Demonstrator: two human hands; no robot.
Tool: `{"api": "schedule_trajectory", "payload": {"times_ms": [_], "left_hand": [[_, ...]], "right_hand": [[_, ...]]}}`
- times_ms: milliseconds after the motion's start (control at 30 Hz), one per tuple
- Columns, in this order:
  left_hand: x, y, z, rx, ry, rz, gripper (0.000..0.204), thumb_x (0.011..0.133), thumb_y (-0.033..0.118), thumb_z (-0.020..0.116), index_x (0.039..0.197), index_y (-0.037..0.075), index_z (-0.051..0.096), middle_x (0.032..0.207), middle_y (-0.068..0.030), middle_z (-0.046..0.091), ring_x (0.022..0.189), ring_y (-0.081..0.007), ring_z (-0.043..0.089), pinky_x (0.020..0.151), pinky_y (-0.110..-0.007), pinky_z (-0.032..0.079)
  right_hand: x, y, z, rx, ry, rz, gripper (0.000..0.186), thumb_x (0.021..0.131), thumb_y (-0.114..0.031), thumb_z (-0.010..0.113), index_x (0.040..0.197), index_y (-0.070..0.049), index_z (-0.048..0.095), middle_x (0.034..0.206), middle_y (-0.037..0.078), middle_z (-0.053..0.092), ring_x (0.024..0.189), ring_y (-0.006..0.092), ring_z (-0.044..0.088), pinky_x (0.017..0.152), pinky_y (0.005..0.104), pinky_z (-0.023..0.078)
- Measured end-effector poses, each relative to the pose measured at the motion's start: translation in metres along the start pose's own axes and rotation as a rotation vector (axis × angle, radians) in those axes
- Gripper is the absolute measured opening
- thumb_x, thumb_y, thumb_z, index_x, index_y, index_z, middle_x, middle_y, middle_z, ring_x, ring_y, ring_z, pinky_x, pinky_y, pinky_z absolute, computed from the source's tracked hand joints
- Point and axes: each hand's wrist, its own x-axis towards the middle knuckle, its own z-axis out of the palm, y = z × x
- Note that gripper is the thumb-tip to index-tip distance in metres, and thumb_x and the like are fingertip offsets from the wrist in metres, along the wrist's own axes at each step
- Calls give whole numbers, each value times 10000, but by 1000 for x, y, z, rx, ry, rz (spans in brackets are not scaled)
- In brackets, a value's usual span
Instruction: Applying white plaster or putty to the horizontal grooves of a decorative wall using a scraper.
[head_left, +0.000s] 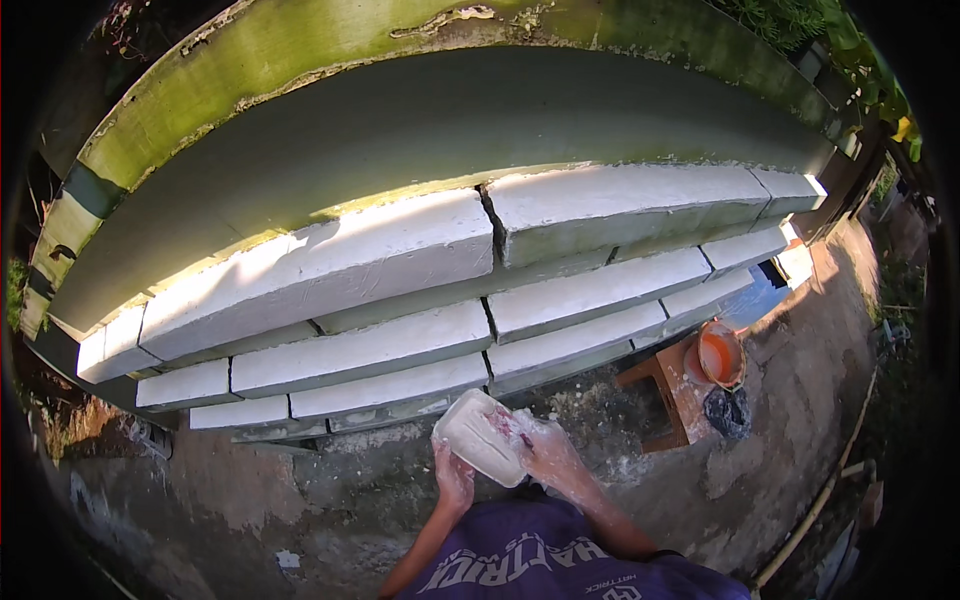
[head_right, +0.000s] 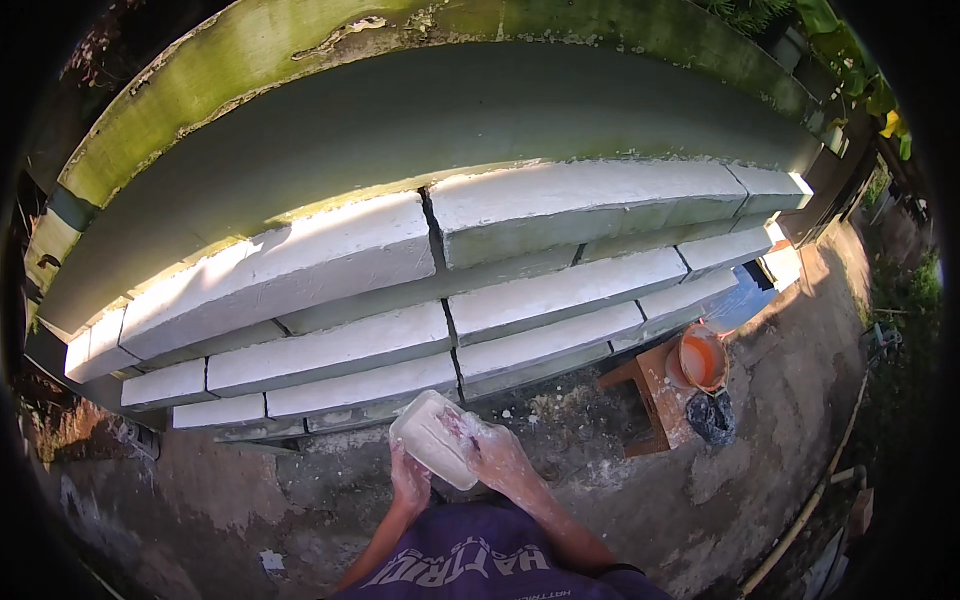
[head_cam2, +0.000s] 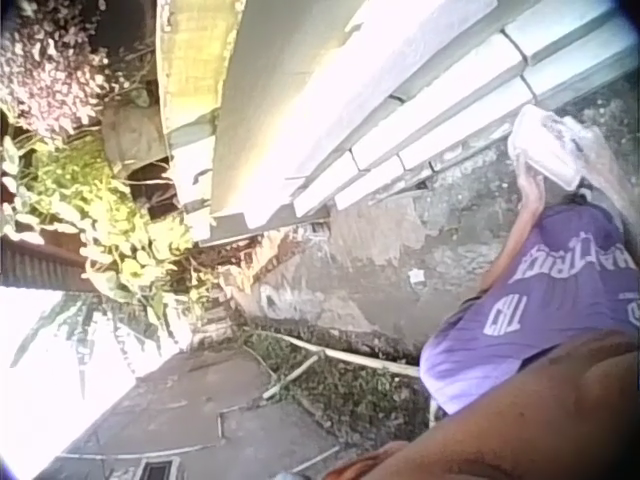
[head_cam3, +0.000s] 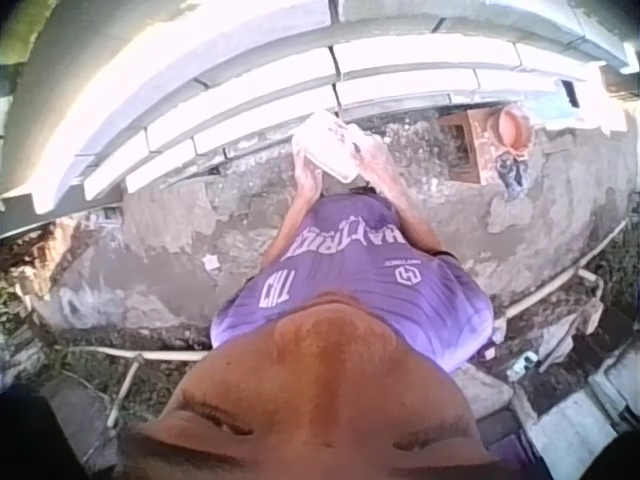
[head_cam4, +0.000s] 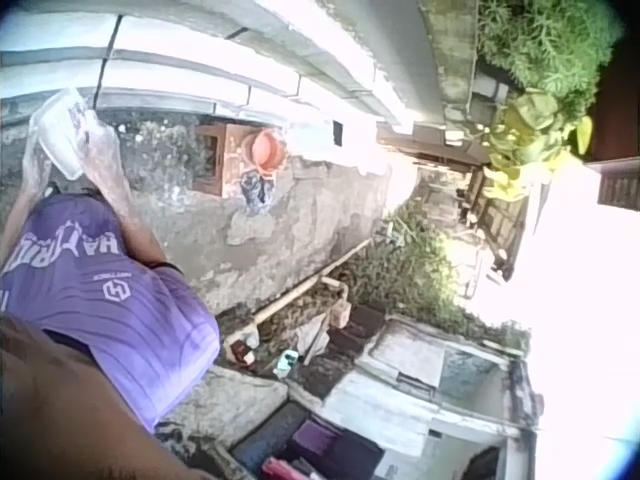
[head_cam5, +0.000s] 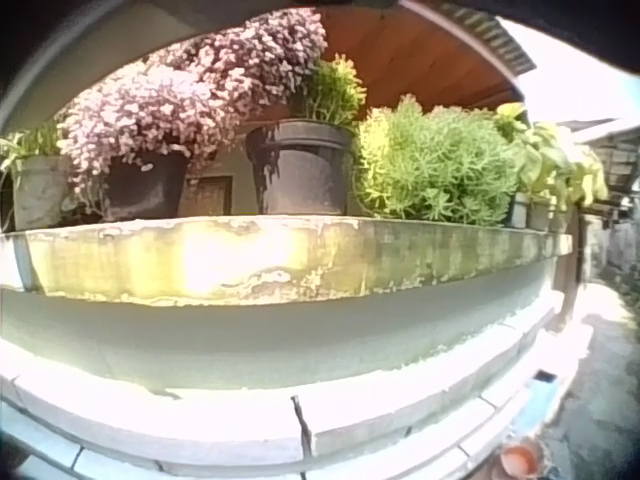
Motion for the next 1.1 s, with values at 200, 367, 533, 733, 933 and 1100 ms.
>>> {"api": "schedule_trajectory", "payload": {"times_ms": [200, 367, 533, 733, 933, 1100], "left_hand": [[-2, -3, 2, 72, 26, -3, 551, 970, 470, 441, 1403, 136, 370, 1311, -26, 518, 1112, -149, 540, 784, -274, 450], [-4, -2, 0, 33, 50, 42, 550, 973, 462, 442, 1408, 135, 361, 1322, -24, 511, 1126, -156, 533, 807, -295, 451], [-5, -2, -10, 44, 75, 86, 542, 976, 455, 439, 1415, 149, 353, 1339, -31, 496, 1152, -175, 522, 864, -322, 447], [-14, 1, -12, 32, 148, 75, 533, 971, 458, 446, 1403, 155, 369, 1304, -36, 521, 1138, -178, 534, 875, -319, 445], [-18, 0, -34, -75, 139, 114, 528, 975, 447, 442, 1407, 158, 347, 1350, -41, 490, 1212, -209, 497, 946, -370, 423], [-25, 2, -33, -14, 238, 156, 561, 955, 504, 449, 1357, 114, 417, 1276, -54, 546, 1123, -206, 554, 893, -350, 450]], "right_hand": [[-1, 4, -13, 305, 225, 84, 252, 877, -78, 566, 1100, 28, 514, 868, 190, 627, 754, 340, 638, 700, 410, 508], [25, 0, -54, 174, 426, 63, 250, 903, -43, 534, 1137, 27, 482, 1022, 201, 630, 923, 306, 643, 834, 370, 504], [89, -8, -100, -434, 713, -810, 297, 827, -21, 611, 1120, -32, 657, 1214, 147, 636, 1136, 306, 610, 979, 459, 477], [153, 41, -88, -707, 775, -787, 391, 769, -27, 639, 1152, -97, 678, 1240, 80, 635, 1203, 285, 567, 1044, 480, 431], [133, 63, -73, -563, 719, -874, 327, 793, -47, 629, 1109, -92, 695, 1224, 102, 642, 1197, 301, 572, 1032, 483, 438], [132, 48, -98, -582, 832, -919, 264, 817, -43, 634, 1071, -63, 704, 1235, 145, 627, 1186, 336, 574, 1036, 504, 425]]}}
